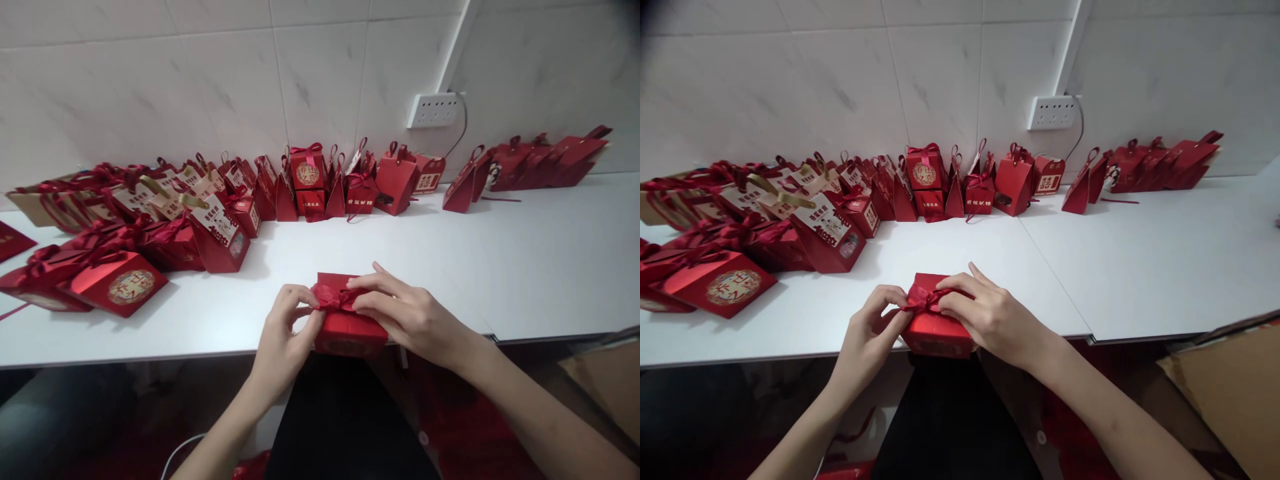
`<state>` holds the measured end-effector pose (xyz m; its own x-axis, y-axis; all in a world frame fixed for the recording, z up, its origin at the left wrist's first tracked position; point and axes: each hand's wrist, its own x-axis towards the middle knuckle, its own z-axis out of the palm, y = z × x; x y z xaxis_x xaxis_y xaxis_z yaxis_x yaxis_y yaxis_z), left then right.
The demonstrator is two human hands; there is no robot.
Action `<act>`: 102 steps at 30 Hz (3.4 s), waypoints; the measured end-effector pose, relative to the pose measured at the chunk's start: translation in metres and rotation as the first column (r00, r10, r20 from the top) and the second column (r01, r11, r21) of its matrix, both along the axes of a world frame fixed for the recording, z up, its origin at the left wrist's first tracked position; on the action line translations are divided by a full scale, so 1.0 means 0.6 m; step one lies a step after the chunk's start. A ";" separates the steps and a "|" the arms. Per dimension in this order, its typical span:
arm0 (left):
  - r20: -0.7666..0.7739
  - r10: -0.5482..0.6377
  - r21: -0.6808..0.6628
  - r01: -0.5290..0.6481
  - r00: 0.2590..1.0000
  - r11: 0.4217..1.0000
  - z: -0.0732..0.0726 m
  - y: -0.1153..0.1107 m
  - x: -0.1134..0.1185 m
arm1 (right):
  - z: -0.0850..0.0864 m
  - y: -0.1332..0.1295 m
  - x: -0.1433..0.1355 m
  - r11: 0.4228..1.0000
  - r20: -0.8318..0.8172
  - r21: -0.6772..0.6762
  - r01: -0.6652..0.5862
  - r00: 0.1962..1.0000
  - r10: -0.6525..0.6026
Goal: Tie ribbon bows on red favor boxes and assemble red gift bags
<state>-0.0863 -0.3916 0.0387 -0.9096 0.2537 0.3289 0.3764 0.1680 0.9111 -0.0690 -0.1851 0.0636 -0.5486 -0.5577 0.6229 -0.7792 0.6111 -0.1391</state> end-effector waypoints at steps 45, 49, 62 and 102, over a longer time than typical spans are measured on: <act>-0.274 0.153 -0.306 -0.237 0.950 0.922 0.010 0.021 -0.006 | 0.044 -0.040 -0.089 0.990 0.715 -0.093 0.103 0.699 -0.005; -0.280 0.160 -0.315 -0.248 0.947 0.916 0.011 0.022 -0.005 | 0.045 -0.039 -0.089 0.992 0.698 -0.093 0.090 0.716 0.001; -0.270 0.125 -0.357 -0.220 0.955 0.908 0.012 0.022 -0.004 | 0.038 -0.040 -0.091 0.996 0.582 -0.058 -0.066 0.808 0.088; -0.215 -0.243 -0.338 0.162 0.946 0.927 0.017 0.024 -0.016 | -0.004 0.031 0.061 0.765 0.883 -0.281 0.579 0.469 -0.031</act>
